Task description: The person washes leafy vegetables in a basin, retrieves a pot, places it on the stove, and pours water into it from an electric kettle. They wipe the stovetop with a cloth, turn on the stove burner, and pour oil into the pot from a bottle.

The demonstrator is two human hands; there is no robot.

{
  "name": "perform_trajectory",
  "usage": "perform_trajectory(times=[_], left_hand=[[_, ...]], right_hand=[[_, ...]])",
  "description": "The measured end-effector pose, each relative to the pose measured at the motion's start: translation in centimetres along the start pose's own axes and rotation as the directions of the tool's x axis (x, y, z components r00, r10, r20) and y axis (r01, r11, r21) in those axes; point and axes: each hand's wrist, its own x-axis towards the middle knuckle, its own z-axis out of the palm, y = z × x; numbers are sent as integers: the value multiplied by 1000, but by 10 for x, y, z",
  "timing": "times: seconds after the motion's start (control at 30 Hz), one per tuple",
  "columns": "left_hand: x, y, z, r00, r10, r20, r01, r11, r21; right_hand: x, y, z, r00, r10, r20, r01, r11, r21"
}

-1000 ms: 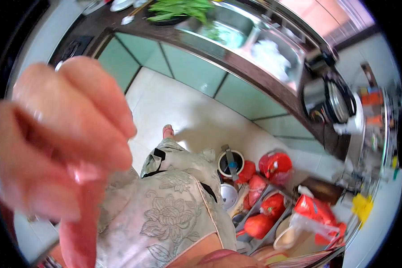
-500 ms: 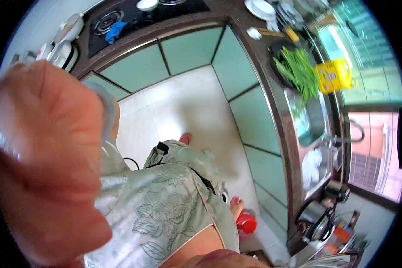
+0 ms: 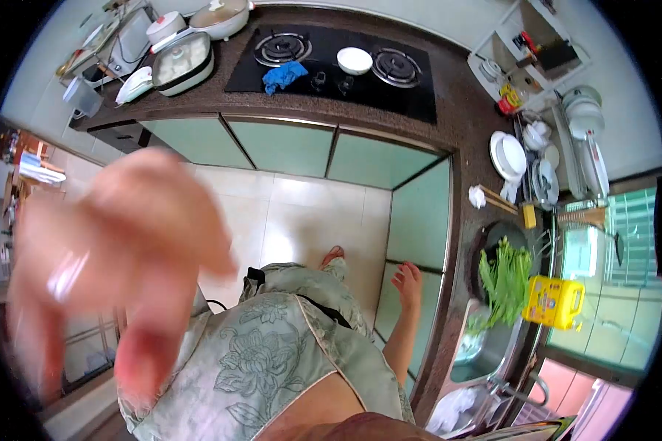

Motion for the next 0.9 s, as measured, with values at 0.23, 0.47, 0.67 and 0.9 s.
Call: perform_trajectory(times=[0.23, 0.47, 0.67, 0.9], left_hand=[[-144, -97, 13, 465, -885, -11, 713, 367, 597], [-271, -100, -36, -55, -995, -78, 753, -93, 651], [-293, -158, -81, -250, -968, -30, 831, -231, 506], [-310, -264, -103, -256, -959, 119, 814, -148, 561]], right_hand=[[135, -46, 118, 888, -5, 460, 265, 824, -501], [160, -199, 282, 717, -140, 683, 309, 942, -131], [243, -287, 394, 852, -175, 494, 313, 926, -212], [314, -302, 454, 947, 49, 318, 69, 935, -348]])
